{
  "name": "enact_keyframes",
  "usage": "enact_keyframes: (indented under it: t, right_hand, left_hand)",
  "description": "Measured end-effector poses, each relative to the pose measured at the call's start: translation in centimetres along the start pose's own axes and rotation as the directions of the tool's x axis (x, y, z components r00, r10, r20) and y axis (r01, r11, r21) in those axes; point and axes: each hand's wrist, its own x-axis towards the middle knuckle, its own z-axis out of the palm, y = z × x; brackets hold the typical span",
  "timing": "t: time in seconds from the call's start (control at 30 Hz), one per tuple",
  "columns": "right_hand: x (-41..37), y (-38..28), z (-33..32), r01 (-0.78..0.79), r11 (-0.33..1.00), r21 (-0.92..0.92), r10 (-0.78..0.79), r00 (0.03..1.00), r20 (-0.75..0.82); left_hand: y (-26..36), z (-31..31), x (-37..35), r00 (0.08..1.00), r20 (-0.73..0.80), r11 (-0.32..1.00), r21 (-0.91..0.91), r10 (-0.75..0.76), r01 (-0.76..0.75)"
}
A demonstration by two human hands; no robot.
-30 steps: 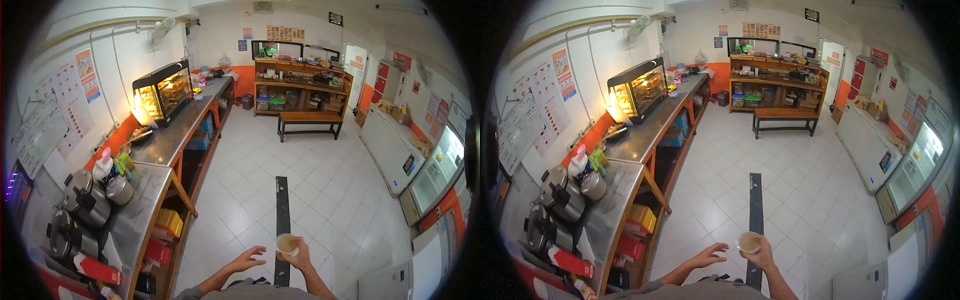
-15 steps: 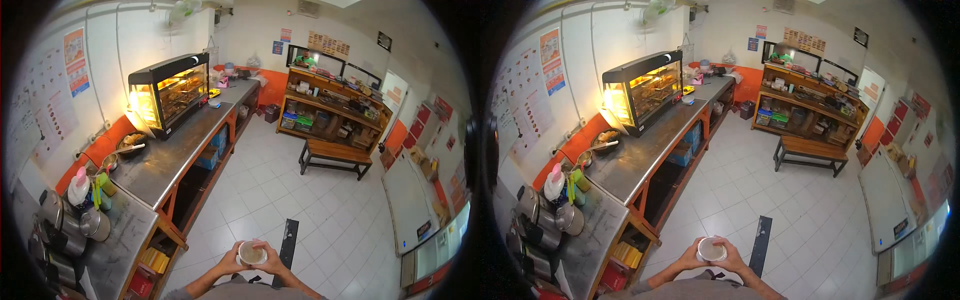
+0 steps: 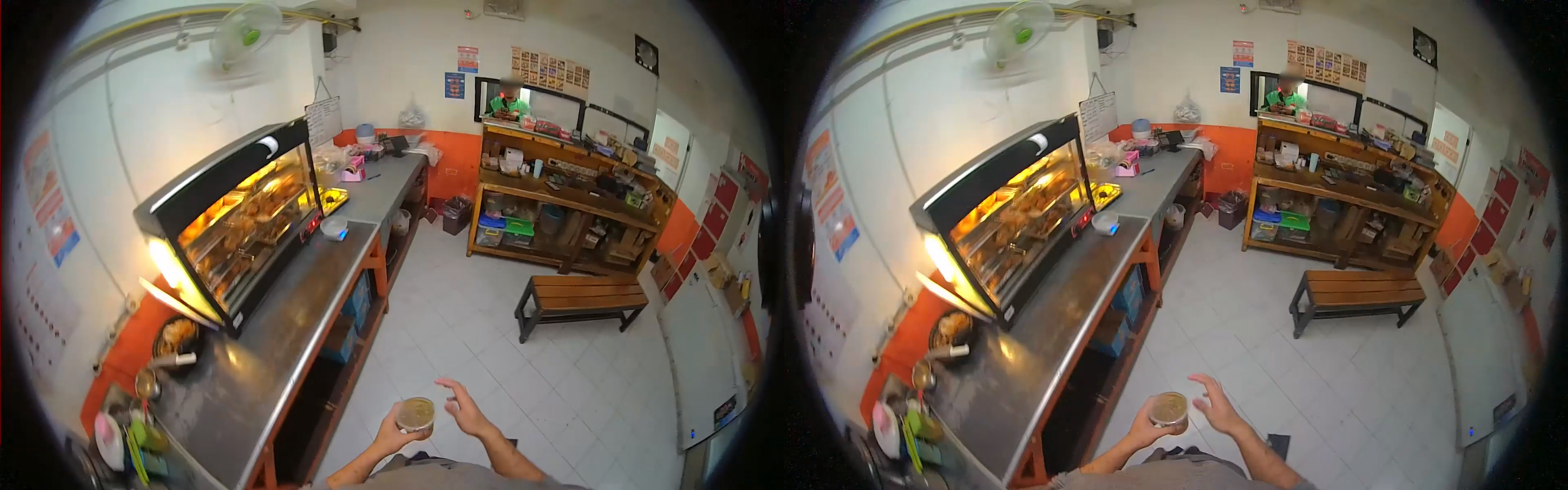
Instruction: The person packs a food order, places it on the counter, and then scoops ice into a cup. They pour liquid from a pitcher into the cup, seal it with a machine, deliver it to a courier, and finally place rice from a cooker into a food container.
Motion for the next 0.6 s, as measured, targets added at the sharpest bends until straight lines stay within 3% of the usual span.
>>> enact_keyframes:
  t: [0.07,0.13,0.17,0.23,0.33,0.4,0.43,0.47,0.5,0.53,0.57,0.6]
  right_hand:
    - [10.0,0.5,-1.2,0.08,0.995,-0.054,-0.081,0.997,-0.011]
    - [19.6,0.3,-2.2,0.106,0.979,-0.174,-0.061,0.968,0.244]
    - [23.9,0.9,-2.5,0.104,0.978,-0.182,-0.06,0.971,0.23]
    - [32.6,2.9,-3.5,0.235,0.872,-0.43,-0.004,0.881,0.473]
    - [43.4,9.3,-5.7,0.255,0.795,-0.55,0.002,0.906,0.423]
    - [48.3,16.0,-8.0,-0.091,0.97,-0.227,0.143,0.964,0.223]
    - [49.1,20.7,-9.4,-0.188,0.948,-0.256,0.214,0.974,0.076]
    - [49.3,25.2,-11.2,-0.281,0.92,-0.274,0.269,0.96,-0.082]
    - [48.2,30.4,-13.3,-0.441,0.845,-0.303,0.412,0.897,-0.157]
    - [45.6,41.4,-15.7,-0.441,0.79,-0.425,0.431,0.893,-0.126]
    - [42.5,42.0,-18.3,-0.307,0.605,-0.734,0.479,0.878,0.028]
    - [37.3,47.0,-20.5,-0.697,0.545,-0.465,0.76,0.646,-0.077]
  left_hand:
    - [0.3,-4.1,5.2,0.983,-0.184,0.996,0.084,0.017,-0.001]
    - [-0.1,-8.3,10.2,0.973,-0.229,0.993,0.118,0.038,-0.011]
    - [-1.1,-10.4,12.7,0.947,-0.321,0.999,0.029,0.024,-0.015]
    - [-3.9,-14.7,18.2,0.899,-0.437,0.996,-0.084,-0.026,-0.011]
    - [-9.1,-20.8,27.2,0.834,-0.548,0.998,-0.028,-0.066,0.06]
    - [-11.6,-24.5,35.2,0.822,-0.569,0.997,0.066,0.015,0.028]
    - [-11.3,-25.8,39.6,0.806,-0.591,0.991,0.099,-0.013,0.088]
    - [-11.9,-27.5,44.1,0.829,-0.553,0.997,-0.037,-0.082,0.074]
    - [-11.0,-28.6,48.8,0.823,-0.555,0.993,-0.06,-0.117,0.101]
    - [-16.7,-32.1,53.8,0.867,-0.466,0.984,-0.098,-0.177,0.148]
    - [-13.8,-32.1,58.5,0.815,-0.555,0.986,-0.079,-0.167,0.148]
    - [-14.3,-33.5,63.7,0.824,-0.55,0.99,-0.046,-0.138,0.135]
